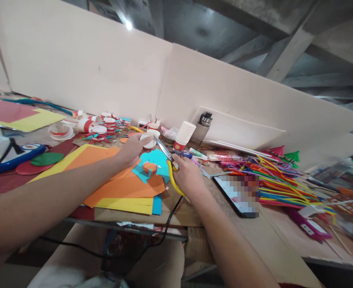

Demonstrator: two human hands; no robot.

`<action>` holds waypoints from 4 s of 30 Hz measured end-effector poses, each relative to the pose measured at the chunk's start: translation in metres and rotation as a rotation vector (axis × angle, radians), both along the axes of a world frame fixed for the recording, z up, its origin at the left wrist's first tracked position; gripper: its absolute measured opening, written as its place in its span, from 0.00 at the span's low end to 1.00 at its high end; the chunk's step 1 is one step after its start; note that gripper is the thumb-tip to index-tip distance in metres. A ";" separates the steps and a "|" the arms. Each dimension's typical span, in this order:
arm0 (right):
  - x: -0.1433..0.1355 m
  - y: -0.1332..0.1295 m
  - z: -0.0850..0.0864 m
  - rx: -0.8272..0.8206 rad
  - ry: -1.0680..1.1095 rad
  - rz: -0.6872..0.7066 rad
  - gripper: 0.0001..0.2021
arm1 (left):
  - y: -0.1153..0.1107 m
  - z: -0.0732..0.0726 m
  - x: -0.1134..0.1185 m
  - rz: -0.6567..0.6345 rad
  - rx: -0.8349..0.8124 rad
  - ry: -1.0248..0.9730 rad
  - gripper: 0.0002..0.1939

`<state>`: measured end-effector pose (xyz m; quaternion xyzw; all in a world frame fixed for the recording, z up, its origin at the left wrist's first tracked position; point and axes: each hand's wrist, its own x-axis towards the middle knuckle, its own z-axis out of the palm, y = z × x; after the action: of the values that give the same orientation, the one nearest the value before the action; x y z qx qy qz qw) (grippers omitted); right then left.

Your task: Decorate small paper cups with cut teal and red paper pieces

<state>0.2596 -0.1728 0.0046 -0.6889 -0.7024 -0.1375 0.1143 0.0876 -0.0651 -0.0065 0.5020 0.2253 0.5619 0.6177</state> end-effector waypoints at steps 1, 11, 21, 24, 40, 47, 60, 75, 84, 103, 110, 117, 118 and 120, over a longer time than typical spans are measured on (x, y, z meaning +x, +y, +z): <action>0.000 0.000 0.000 0.003 0.000 0.001 0.21 | 0.000 0.001 0.000 0.006 -0.002 -0.007 0.10; 0.000 -0.002 0.004 -0.012 -0.005 0.008 0.21 | -0.003 0.006 -0.001 0.022 -0.034 -0.013 0.11; -0.001 -0.002 0.005 -0.004 -0.021 0.015 0.19 | -0.001 0.004 -0.002 0.005 -0.037 -0.008 0.10; -0.002 -0.002 0.005 -0.001 -0.029 0.019 0.20 | 0.000 0.004 -0.002 0.000 -0.040 -0.016 0.10; 0.021 0.022 -0.012 0.130 0.690 0.229 0.12 | 0.001 0.004 -0.007 -0.147 -0.044 0.065 0.17; 0.002 0.011 -0.003 0.057 1.148 0.258 0.20 | -0.008 0.002 0.003 -0.223 -0.035 -0.095 0.15; -0.006 0.015 -0.008 0.254 1.188 0.438 0.20 | -0.028 -0.006 0.017 -0.258 0.024 0.058 0.18; 0.010 0.019 -0.011 0.284 0.852 0.384 0.20 | -0.020 -0.001 0.006 -0.167 0.152 0.230 0.17; 0.015 0.016 -0.011 0.325 0.465 0.339 0.19 | 0.003 -0.001 -0.002 -0.080 0.202 0.036 0.18; 0.026 0.021 -0.015 0.285 0.217 0.268 0.21 | 0.004 0.011 -0.014 -0.111 0.170 -0.054 0.11; 0.025 0.017 -0.012 0.291 0.204 0.258 0.21 | 0.008 0.008 -0.015 -0.142 0.148 -0.067 0.10; 0.022 0.015 -0.010 0.266 0.313 0.290 0.22 | 0.008 0.010 -0.014 -0.053 0.210 -0.055 0.11; 0.020 0.014 -0.009 0.254 0.362 0.319 0.22 | 0.009 0.010 -0.014 -0.018 0.218 -0.045 0.12; 0.015 0.009 -0.007 0.203 0.485 0.384 0.18 | 0.011 0.008 -0.013 0.047 0.243 -0.022 0.12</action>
<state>0.2741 -0.1641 -0.0020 -0.5417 -0.7544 -0.0147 0.3703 0.0742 -0.0542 0.0010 0.5614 0.1603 0.6048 0.5416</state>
